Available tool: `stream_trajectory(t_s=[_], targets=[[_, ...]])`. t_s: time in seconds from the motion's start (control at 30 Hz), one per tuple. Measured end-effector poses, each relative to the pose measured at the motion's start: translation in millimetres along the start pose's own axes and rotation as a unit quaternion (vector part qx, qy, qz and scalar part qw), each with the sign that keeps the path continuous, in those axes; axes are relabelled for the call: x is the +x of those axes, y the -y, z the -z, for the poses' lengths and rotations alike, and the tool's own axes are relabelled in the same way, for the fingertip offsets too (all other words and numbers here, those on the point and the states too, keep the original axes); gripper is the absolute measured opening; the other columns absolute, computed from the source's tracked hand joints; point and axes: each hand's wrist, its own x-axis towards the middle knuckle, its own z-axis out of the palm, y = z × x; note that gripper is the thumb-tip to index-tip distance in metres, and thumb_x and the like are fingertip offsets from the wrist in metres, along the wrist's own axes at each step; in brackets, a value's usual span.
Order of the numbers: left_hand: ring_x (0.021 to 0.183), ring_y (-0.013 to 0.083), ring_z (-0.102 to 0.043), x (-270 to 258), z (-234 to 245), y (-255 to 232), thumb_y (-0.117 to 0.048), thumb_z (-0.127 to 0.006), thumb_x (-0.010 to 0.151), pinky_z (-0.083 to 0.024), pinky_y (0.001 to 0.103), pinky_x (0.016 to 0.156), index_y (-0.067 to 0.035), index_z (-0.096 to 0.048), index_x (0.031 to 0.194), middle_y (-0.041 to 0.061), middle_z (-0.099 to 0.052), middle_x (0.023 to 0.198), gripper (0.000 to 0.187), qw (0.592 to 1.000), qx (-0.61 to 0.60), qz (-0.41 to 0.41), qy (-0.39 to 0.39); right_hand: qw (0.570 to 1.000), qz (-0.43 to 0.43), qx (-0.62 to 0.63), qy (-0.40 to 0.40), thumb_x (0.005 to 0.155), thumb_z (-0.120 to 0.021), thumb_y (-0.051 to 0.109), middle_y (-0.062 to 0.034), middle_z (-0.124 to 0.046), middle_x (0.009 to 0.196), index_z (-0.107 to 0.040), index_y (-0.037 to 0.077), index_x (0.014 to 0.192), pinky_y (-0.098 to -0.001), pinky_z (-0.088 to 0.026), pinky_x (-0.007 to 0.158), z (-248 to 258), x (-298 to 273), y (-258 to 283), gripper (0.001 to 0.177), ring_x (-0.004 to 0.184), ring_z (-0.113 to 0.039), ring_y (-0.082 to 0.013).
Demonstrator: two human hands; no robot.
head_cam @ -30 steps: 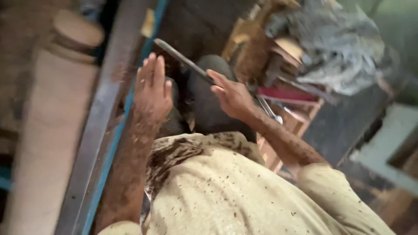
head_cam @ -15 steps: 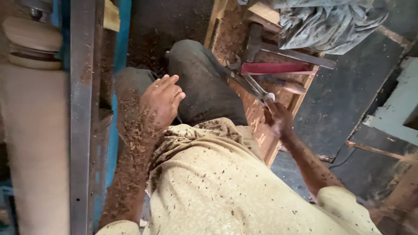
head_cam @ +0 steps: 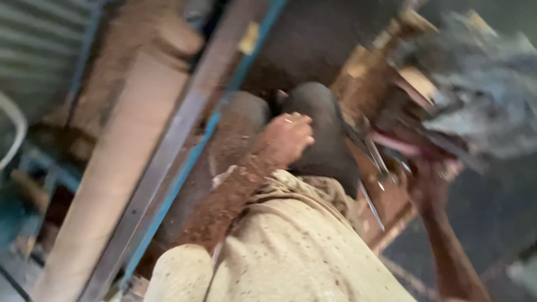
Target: The person shapes a rotating wooden cylinder on a lathe using a chisel and a gouge, then smooths the surface with sandpaper. The person holds the tools against the spinning wood to carve grooves and contours, then switches to sanding the finished shape.
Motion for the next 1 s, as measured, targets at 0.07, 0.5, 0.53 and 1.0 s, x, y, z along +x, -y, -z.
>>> stream_trajectory(t_s=[0.07, 0.5, 0.53, 1.0], targets=[[0.116, 0.0316, -0.065, -11, -1, 5, -0.027, -0.07, 0.095, -0.05, 0.045, 0.101, -0.006, -0.071, 0.099, 0.015, -0.071, 0.12, 0.021, 0.996, -0.043, 0.049, 0.059, 1.0, 0.029, -0.006, 0.008, 0.094, -0.067, 0.022, -0.0199, -0.061, 0.135, -0.058, 0.011, 0.145, -0.0557, -0.049, 0.095, 9, -1, -8, 0.053, 0.119, -0.059, -0.0426], [0.145, 0.0519, -0.032, 52, 8, 130, -0.048, -0.075, 0.084, -0.028, 0.065, 0.119, -0.003, -0.041, 0.15, 0.028, -0.034, 0.157, 0.087, 0.848, 0.122, 0.48, -0.187, 0.929, -0.3, 0.11, 0.189, 0.095, -0.067, 0.023, -0.0175, -0.066, 0.123, -0.06, 0.007, 0.143, -0.0487, -0.053, 0.09, 58, 65, -17, 0.052, 0.112, -0.064, -0.0328], [0.149, 0.0455, -0.033, 74, 10, 141, -0.053, -0.074, 0.085, -0.028, 0.063, 0.12, -0.002, -0.038, 0.151, 0.027, -0.035, 0.157, 0.091, 0.854, 0.059, 0.499, -0.136, 0.92, -0.316, 0.119, 0.199, 0.095, -0.067, 0.023, -0.0173, -0.066, 0.123, -0.06, 0.007, 0.143, -0.0481, -0.053, 0.09, 62, 74, -15, 0.052, 0.111, -0.065, -0.0321], [0.124, 0.0394, -0.059, 9, 120, 128, -0.02, -0.064, 0.101, -0.042, 0.06, 0.106, -0.003, -0.058, 0.138, 0.022, -0.062, 0.137, 0.041, 0.916, -0.11, 0.384, 0.036, 0.861, 0.017, 0.123, 0.494, 0.091, -0.082, 0.028, -0.016, -0.066, 0.092, -0.064, 0.006, 0.129, -0.0404, -0.051, 0.066, 146, 334, 224, 0.048, 0.073, -0.061, -0.0227]])
